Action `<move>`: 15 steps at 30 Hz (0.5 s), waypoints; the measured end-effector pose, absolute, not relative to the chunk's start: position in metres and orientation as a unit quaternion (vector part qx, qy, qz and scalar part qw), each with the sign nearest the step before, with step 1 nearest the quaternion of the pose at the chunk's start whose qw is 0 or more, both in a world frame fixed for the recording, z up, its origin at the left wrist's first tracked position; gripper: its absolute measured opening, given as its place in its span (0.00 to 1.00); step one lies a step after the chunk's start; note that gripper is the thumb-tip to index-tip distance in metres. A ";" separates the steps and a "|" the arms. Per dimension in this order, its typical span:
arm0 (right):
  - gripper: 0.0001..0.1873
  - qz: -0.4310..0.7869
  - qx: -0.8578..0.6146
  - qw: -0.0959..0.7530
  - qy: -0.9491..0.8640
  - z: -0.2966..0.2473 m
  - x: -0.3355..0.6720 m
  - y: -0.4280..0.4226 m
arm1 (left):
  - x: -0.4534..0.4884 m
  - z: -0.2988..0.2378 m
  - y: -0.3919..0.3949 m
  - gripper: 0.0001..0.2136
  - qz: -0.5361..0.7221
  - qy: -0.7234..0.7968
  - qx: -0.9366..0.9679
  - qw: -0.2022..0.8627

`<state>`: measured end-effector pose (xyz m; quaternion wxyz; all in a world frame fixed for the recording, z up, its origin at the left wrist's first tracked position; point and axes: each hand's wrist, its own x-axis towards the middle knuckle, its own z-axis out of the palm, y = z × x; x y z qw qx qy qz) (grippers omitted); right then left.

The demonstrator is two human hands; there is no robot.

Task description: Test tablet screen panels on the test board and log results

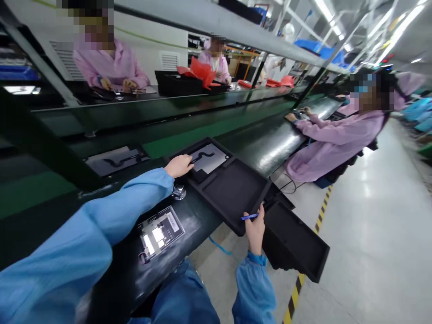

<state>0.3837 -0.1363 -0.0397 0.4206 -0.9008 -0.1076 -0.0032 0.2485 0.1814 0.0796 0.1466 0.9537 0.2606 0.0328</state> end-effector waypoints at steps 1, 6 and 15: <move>0.53 -0.004 -0.900 0.423 -0.108 -0.040 0.383 -0.137 | 0.264 0.071 0.185 0.15 0.028 0.281 0.949 0.141; 0.50 -0.006 -0.897 0.429 -0.109 -0.042 0.381 -0.140 | 0.284 0.051 0.197 0.20 0.019 0.353 0.926 0.131; 0.51 -0.010 -0.894 0.438 -0.100 -0.045 0.378 -0.137 | 0.281 0.050 0.228 0.15 0.097 0.391 0.867 0.291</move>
